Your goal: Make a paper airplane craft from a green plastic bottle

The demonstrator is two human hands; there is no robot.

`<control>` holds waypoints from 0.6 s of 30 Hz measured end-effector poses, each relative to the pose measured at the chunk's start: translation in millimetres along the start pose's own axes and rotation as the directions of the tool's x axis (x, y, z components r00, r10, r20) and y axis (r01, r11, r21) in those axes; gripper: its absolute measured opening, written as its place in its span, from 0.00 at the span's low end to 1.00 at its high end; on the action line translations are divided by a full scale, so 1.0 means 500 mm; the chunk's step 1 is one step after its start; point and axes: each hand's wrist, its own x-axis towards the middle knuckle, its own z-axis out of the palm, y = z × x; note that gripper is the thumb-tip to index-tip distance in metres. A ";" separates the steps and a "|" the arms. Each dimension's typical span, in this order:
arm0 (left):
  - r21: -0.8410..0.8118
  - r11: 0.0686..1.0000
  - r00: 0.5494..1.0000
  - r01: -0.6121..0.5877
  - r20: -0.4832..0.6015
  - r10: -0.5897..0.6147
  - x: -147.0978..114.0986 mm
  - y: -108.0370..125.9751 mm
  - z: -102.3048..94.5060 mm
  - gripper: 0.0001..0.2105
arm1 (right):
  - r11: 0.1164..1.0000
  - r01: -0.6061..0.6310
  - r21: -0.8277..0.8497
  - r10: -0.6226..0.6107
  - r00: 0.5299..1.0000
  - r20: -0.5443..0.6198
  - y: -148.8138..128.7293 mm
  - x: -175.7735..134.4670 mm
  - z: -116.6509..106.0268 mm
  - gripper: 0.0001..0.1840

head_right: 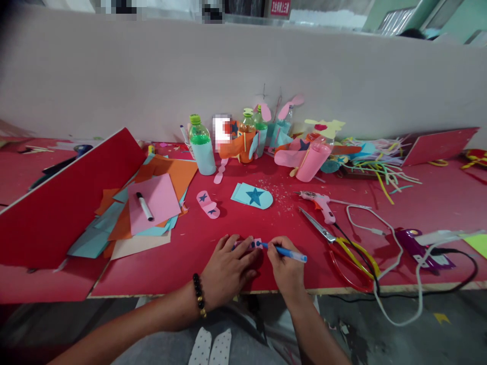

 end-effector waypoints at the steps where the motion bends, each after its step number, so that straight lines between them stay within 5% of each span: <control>1: 0.002 1.000 1.000 -0.001 0.000 0.001 0.000 0.000 0.000 0.21 | 1.000 -0.001 0.003 0.001 1.000 0.004 0.000 0.000 0.001 0.08; 18: 0.000 1.000 1.000 -0.006 -0.013 0.006 0.000 0.001 -0.002 0.21 | 1.000 0.006 -0.018 -0.006 1.000 0.014 -0.007 0.000 0.001 0.10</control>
